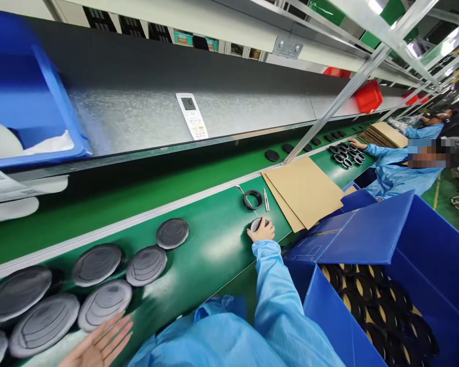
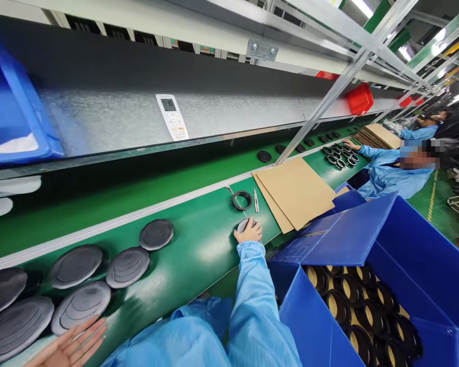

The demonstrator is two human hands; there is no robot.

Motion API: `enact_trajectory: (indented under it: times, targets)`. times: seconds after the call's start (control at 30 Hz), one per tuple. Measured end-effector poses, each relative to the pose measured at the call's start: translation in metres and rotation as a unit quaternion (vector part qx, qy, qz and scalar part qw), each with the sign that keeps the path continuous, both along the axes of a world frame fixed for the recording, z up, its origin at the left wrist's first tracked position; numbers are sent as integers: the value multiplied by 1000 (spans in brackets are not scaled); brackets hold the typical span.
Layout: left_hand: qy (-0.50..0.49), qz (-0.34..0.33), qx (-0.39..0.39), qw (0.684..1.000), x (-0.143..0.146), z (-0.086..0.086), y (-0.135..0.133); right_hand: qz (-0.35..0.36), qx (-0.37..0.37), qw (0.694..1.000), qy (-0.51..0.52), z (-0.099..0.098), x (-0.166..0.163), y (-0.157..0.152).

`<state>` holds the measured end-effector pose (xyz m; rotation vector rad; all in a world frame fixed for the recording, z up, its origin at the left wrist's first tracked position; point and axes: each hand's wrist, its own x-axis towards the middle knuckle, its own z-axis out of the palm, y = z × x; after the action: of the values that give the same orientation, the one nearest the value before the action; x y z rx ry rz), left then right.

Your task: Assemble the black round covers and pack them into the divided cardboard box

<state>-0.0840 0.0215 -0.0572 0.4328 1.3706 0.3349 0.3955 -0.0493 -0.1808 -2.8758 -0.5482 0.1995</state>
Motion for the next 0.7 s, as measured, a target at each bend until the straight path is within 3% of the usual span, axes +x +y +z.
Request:
enact_trajectory:
  times: [0.1, 0.2, 0.4, 0.53, 0.63, 0.7]
  targets:
    - [-1, 16, 1, 1000, 13, 15, 2, 22, -1, 1000, 3, -4, -9, 3]
    - [-17, 25, 3, 1000, 19, 19, 2, 46, -12, 999, 0, -3, -29, 13]
    - [-29, 114, -51, 992, 30, 12, 5, 231, -4, 973, 12, 2, -87, 60]
    - [-46, 121, -35, 991, 28, 10, 7, 302, 6, 953, 18, 36, -98, 90]
    - [-37, 142, -35, 989, 22, 10, 3, 309, 102, 944, -61, 72, -90, 105]
    - [-25, 163, -47, 985, 18, 8, -4, 308, 167, 929, -117, 81, -86, 110]
